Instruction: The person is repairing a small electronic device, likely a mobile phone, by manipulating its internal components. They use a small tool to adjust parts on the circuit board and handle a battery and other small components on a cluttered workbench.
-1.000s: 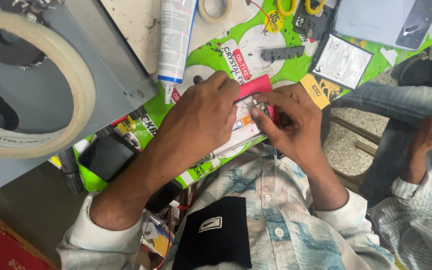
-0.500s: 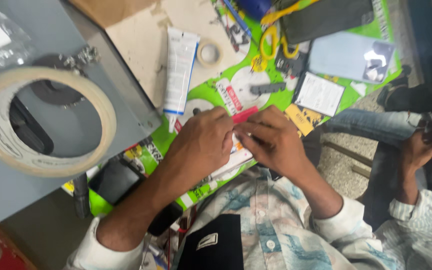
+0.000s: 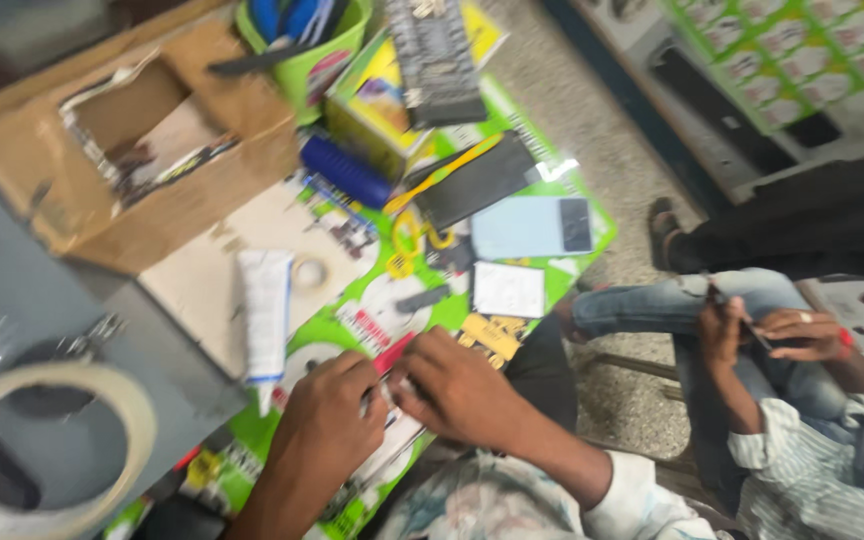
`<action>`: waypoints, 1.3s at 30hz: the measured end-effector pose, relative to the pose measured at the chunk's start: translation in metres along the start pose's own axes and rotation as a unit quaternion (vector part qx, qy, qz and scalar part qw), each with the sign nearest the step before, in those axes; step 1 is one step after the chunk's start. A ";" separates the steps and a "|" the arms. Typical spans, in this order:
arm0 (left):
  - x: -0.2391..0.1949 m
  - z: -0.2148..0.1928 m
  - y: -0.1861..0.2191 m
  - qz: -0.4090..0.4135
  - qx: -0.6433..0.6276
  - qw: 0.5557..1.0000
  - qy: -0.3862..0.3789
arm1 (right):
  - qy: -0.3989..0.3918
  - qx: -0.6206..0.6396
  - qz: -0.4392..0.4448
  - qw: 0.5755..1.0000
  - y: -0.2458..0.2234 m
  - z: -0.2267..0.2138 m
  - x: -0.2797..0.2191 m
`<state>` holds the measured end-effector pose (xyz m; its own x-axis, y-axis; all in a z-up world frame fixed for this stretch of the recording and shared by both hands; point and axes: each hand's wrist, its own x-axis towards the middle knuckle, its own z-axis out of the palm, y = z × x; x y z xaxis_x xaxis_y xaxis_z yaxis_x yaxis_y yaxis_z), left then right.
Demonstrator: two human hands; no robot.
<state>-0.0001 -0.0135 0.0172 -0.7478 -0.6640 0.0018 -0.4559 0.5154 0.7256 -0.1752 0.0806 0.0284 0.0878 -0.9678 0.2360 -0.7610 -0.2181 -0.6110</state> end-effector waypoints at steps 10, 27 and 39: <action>0.002 0.000 0.007 -0.022 0.011 1.000 -0.013 | -0.013 -0.010 -0.003 1.000 -0.004 -0.006 -0.005; 0.001 0.016 -0.012 -0.009 0.061 0.998 -0.017 | 0.061 0.052 0.017 0.997 0.004 0.001 -0.021; 0.004 0.006 0.004 -0.003 0.036 0.999 -0.009 | 0.067 0.075 -0.002 0.995 0.009 0.001 -0.027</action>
<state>-0.0077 -0.0104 0.0158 -0.7532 -0.6576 -0.0153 -0.4931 0.5491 0.6748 -0.1837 0.1049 0.0157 -0.0029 -0.9438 0.3305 -0.6551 -0.2479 -0.7137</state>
